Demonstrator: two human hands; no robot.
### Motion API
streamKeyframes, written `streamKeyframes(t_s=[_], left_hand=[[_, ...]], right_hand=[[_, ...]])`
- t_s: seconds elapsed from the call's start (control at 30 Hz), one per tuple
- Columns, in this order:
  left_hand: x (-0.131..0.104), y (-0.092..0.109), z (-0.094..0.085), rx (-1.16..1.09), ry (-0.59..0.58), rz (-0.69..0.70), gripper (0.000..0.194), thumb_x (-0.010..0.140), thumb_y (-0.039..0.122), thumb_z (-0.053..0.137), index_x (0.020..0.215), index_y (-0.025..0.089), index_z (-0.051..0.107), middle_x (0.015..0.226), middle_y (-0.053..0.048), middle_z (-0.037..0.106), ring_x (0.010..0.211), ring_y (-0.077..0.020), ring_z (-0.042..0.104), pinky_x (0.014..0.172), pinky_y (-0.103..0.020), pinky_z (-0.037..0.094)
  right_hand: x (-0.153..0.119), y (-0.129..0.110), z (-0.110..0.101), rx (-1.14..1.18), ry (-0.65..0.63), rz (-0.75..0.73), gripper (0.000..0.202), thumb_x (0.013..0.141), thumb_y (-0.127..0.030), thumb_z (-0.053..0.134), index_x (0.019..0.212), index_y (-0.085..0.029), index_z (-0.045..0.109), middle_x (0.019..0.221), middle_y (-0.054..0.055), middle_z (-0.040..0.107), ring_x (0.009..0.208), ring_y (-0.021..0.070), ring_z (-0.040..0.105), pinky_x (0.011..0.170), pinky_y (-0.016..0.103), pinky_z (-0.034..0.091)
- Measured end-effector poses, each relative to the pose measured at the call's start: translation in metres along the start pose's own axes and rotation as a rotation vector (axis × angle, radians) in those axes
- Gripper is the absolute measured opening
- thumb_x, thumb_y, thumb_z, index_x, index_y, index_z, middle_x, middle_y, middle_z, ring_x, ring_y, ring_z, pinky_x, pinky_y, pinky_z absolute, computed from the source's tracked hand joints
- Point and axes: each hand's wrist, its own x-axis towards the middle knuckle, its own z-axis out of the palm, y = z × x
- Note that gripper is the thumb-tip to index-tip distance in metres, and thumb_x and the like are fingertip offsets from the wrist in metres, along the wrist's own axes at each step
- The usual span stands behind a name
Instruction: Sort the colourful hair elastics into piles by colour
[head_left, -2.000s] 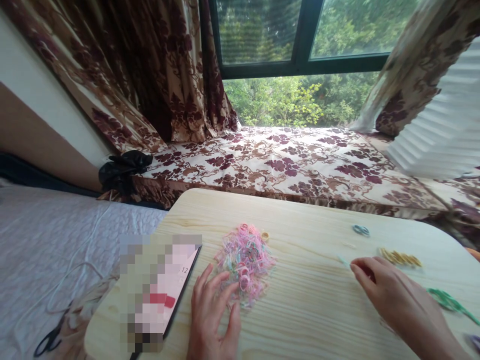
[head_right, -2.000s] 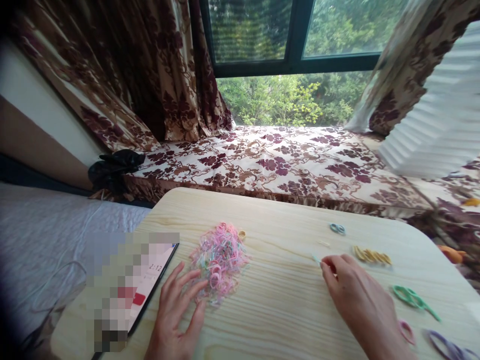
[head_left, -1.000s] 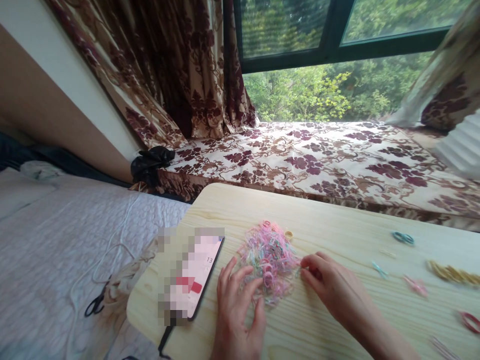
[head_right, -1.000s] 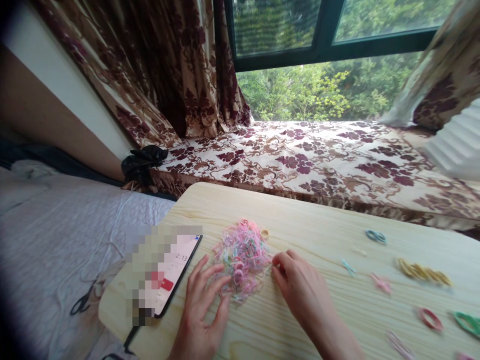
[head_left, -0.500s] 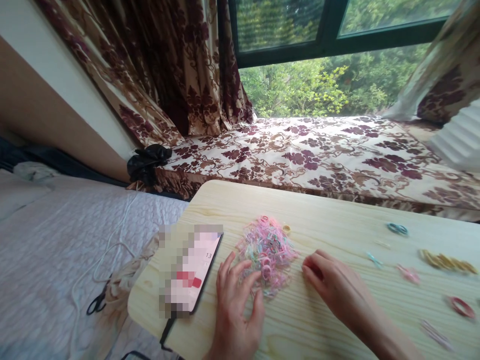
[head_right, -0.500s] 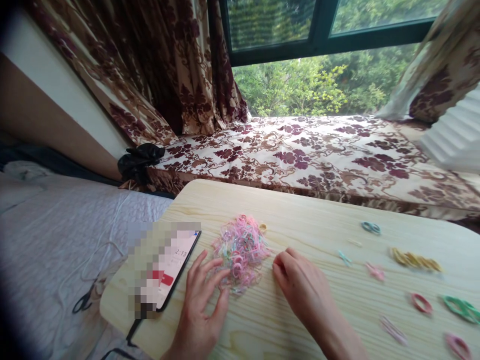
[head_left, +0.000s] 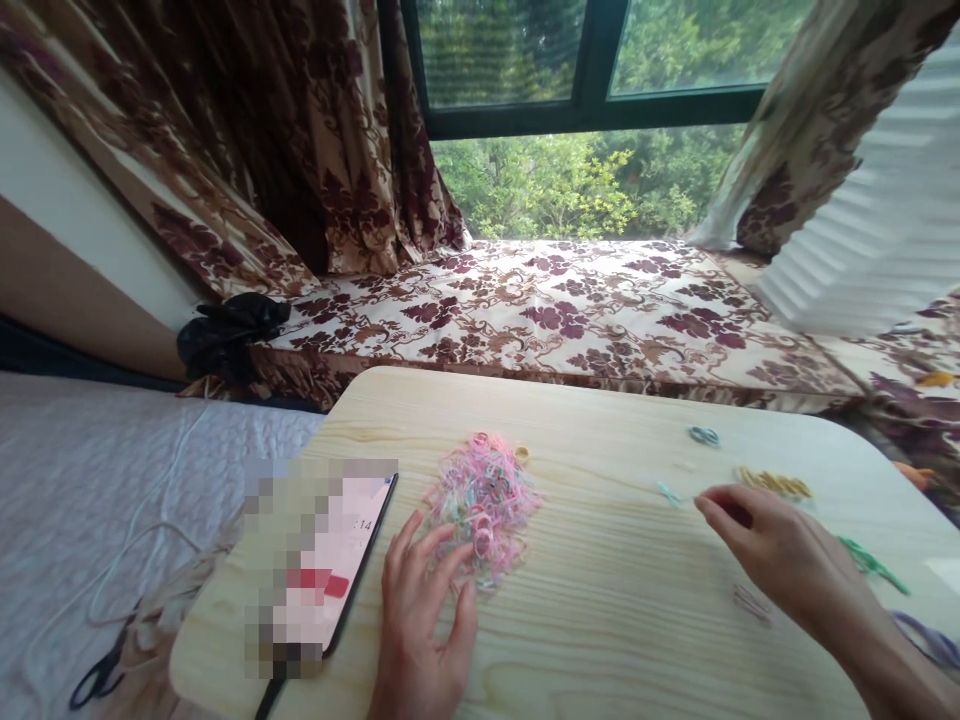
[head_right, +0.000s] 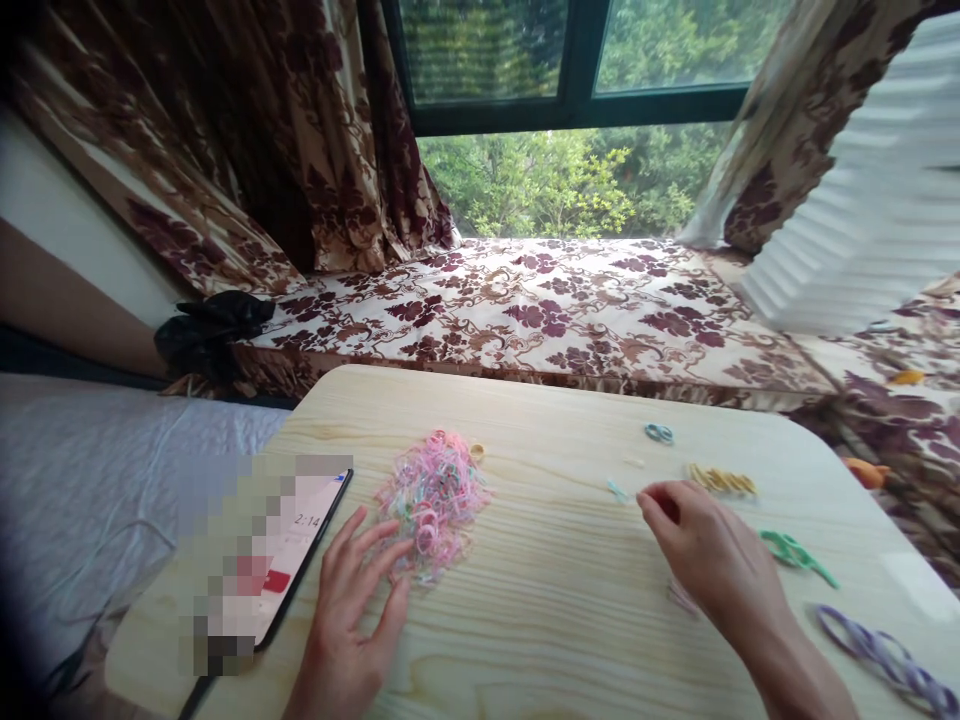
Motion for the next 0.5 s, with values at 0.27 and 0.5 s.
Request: streamKeyframes(t_s=[0.27, 0.5], left_hand=[[-0.001, -0.002, 0.001, 0.011, 0.007, 0.008, 0.033, 0.088, 0.012, 0.056, 0.118, 0.025, 0.062, 0.121, -0.008, 0.061, 0.136, -0.0308, 0.043, 0.102, -0.051, 0.050], [0.000, -0.001, 0.001, 0.003, 0.017, 0.004, 0.033, 0.087, 0.011, 0.057, 0.116, 0.025, 0.063, 0.121, -0.008, 0.062, 0.136, -0.0294, 0.043, 0.103, -0.049, 0.049]], right_hand=[[0.016, -0.008, 0.009, -0.081, -0.017, 0.001, 0.032, 0.079, -0.043, 0.043, 0.073, -0.025, 0.068, 0.083, 0.006, 0.072, 0.075, 0.0241, 0.065, 0.058, 0.033, 0.042], [0.016, -0.009, 0.008, -0.134, -0.038, -0.010, 0.031, 0.081, -0.038, 0.043, 0.073, -0.025, 0.070, 0.084, 0.007, 0.071, 0.075, 0.0243, 0.065, 0.057, 0.032, 0.040]])
